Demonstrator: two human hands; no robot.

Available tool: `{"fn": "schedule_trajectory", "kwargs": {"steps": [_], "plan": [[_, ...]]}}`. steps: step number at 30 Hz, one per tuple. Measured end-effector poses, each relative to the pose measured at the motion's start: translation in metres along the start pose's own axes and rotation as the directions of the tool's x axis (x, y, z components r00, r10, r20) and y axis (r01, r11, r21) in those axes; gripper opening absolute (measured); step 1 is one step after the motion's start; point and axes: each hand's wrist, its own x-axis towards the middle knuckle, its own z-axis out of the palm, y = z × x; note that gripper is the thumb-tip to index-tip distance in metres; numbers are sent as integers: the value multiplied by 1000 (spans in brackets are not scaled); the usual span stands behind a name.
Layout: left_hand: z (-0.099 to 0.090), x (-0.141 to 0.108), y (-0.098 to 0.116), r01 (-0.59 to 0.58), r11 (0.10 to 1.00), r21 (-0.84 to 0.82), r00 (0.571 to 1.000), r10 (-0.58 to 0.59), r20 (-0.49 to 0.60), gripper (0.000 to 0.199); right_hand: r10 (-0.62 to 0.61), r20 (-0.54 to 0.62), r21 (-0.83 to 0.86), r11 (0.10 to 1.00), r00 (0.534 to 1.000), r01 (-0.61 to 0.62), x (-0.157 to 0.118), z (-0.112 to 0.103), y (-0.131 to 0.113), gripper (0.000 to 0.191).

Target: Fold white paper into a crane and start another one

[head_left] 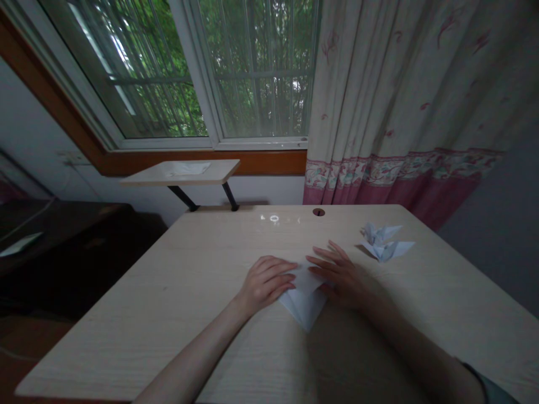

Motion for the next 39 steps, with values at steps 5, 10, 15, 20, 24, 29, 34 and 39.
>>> {"fn": "schedule_trajectory", "kwargs": {"steps": [5,10,15,20,24,29,34,39], "plan": [[0,-2,2,-20,992,122,996,31,-84,14,-20,-145,-27,999,989,17,8,-7,-12,40],[3,-6,-2,-17,985,172,982,49,-184,9,-5,-221,-54,998,975,-7,11,-8,-18,33],[5,-10,-5,-42,973,227,985,79,-154,12,-19,-283,-93,996,959,-8,10,-10,-19,25],[5,-9,-5,54,967,247,993,-26,-114,18,-2,-276,-139,990,961,-38,10,-8,-18,27],[4,-7,-4,108,953,284,993,-90,-76,26,22,-257,-173,983,966,-68,9,-1,-15,31],[6,-6,-5,142,947,287,990,-134,-46,36,83,-225,-196,972,971,-128,8,7,-13,42],[7,-7,-6,212,938,273,975,-222,9,45,164,-143,-214,958,976,-192,7,11,-12,52],[9,-8,-8,258,923,286,957,-285,58,53,218,-95,-225,946,971,-234,5,17,-10,55]]}}
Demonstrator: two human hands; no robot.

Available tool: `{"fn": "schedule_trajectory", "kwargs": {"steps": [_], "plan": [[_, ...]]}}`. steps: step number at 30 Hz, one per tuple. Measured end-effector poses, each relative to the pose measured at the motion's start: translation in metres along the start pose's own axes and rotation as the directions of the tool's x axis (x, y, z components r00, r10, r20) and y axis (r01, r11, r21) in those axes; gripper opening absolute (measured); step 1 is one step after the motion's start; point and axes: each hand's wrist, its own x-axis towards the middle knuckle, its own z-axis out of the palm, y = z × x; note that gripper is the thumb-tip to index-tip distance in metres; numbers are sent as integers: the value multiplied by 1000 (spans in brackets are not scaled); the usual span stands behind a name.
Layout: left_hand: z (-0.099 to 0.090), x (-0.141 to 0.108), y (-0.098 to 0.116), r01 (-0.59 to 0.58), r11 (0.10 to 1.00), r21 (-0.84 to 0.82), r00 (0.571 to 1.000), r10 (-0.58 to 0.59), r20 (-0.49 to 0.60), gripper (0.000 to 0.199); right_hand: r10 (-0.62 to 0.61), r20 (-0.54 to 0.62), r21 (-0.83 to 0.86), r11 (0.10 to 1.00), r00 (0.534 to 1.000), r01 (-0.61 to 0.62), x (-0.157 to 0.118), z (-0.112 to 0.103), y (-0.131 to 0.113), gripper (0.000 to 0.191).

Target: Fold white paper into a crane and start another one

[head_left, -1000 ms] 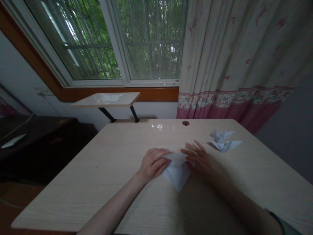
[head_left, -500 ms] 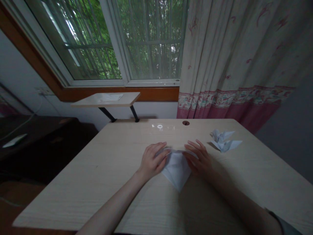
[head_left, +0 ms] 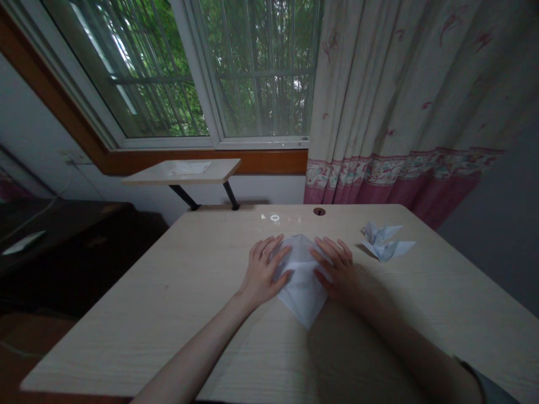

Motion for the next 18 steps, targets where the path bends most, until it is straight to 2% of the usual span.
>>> {"fn": "schedule_trajectory", "kwargs": {"steps": [6,18], "plan": [[6,-4,-4,38,998,48,992,-44,115,66,44,52,-20,999,998,-43,-4,9,2,61],[13,-9,-8,39,996,82,966,-59,253,72,58,91,-69,996,994,-52,-8,17,2,65]]}}
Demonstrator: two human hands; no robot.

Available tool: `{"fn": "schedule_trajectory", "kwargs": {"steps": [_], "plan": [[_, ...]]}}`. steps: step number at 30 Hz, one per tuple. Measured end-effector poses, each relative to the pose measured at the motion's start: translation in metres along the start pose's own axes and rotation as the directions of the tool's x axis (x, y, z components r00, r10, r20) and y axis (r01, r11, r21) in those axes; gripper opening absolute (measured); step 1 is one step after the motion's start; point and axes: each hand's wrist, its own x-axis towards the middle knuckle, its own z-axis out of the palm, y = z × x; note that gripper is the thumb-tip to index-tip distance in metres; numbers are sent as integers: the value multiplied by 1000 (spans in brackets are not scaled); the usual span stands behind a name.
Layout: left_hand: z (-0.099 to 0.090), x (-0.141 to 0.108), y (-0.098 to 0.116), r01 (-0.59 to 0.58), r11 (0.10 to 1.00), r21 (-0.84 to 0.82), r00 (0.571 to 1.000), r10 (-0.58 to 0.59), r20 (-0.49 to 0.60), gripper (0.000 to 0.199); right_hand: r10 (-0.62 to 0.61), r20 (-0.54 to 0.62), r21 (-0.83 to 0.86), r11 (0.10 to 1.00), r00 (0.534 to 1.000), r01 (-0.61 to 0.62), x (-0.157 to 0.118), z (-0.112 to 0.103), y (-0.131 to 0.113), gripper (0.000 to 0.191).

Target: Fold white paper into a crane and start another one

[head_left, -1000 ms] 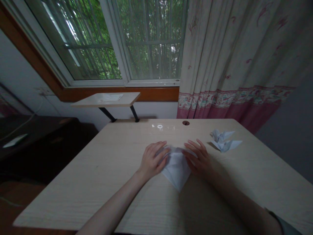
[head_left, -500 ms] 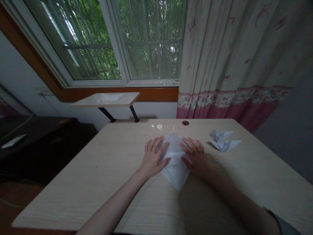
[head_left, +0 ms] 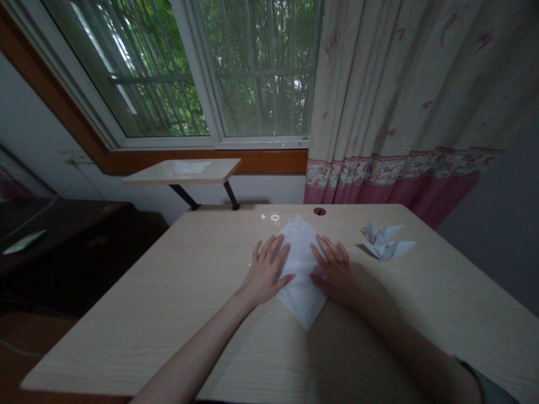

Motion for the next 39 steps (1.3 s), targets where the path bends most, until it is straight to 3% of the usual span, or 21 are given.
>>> {"fn": "schedule_trajectory", "kwargs": {"steps": [11,17,25,39], "plan": [[4,0,-3,-27,999,-45,993,32,117,62,15,57,25,1000,998,-17,-5,6,3,62],[10,-3,-7,-23,992,-127,982,47,185,55,-21,103,57,998,994,15,-10,8,6,42],[20,-10,-11,-8,994,-111,983,29,182,56,-179,144,270,953,973,135,-2,-2,0,42],[-5,2,3,9,996,-94,991,4,130,41,-84,219,179,983,972,45,-3,-5,-2,33]]}}
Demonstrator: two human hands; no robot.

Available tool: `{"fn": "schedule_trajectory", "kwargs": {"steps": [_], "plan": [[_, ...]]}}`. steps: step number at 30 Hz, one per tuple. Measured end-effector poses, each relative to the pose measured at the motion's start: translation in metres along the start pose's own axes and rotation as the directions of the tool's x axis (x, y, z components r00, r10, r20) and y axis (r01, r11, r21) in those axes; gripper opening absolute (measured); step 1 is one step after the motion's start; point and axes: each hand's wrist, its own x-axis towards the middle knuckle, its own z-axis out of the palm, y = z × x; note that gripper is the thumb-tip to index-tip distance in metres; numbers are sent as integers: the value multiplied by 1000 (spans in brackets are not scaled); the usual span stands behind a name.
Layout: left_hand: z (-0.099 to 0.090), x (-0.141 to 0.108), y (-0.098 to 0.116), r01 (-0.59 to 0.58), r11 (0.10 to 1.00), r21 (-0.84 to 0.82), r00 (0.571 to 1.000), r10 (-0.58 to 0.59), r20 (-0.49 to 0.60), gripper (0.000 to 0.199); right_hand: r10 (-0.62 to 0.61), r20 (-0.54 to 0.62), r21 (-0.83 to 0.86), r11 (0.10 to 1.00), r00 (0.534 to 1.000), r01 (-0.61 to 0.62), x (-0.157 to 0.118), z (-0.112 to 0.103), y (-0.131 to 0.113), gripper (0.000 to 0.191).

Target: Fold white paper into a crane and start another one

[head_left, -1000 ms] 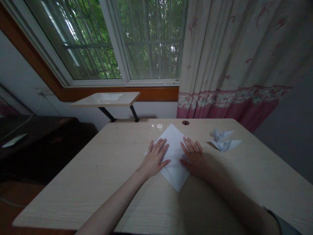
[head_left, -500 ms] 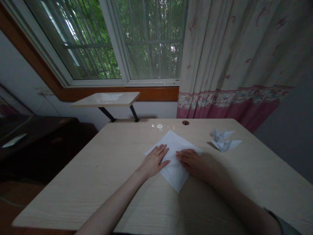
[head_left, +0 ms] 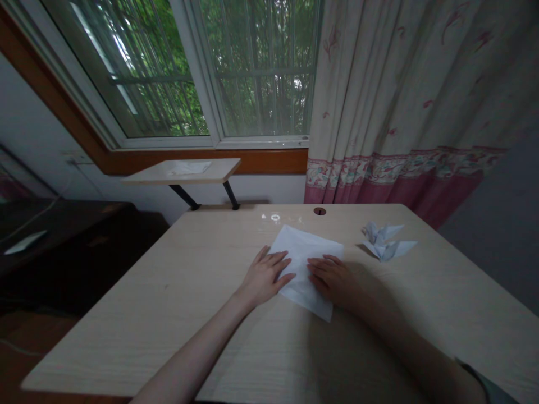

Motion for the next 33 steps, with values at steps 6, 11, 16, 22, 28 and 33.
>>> {"fn": "schedule_trajectory", "kwargs": {"steps": [6,11,16,22,28,33], "plan": [[-7,2,1,-4,999,-50,999,2,-40,33,56,61,-22,998,997,-55,0,-1,-1,36],[-13,3,2,29,996,-88,1000,-29,-9,26,102,106,-84,992,989,-94,-1,0,1,36],[-13,1,0,13,992,-122,1000,-15,-14,21,115,100,-163,982,988,-98,-2,4,5,37],[-13,1,-1,-42,983,-176,999,36,-37,18,161,69,-167,975,984,-148,-4,5,13,39],[-14,0,0,-76,970,-232,997,66,-49,19,219,13,-149,965,976,-215,-9,10,20,39],[-12,1,0,-86,945,-315,996,80,-31,23,219,12,-139,967,976,-215,-12,18,27,41]]}}
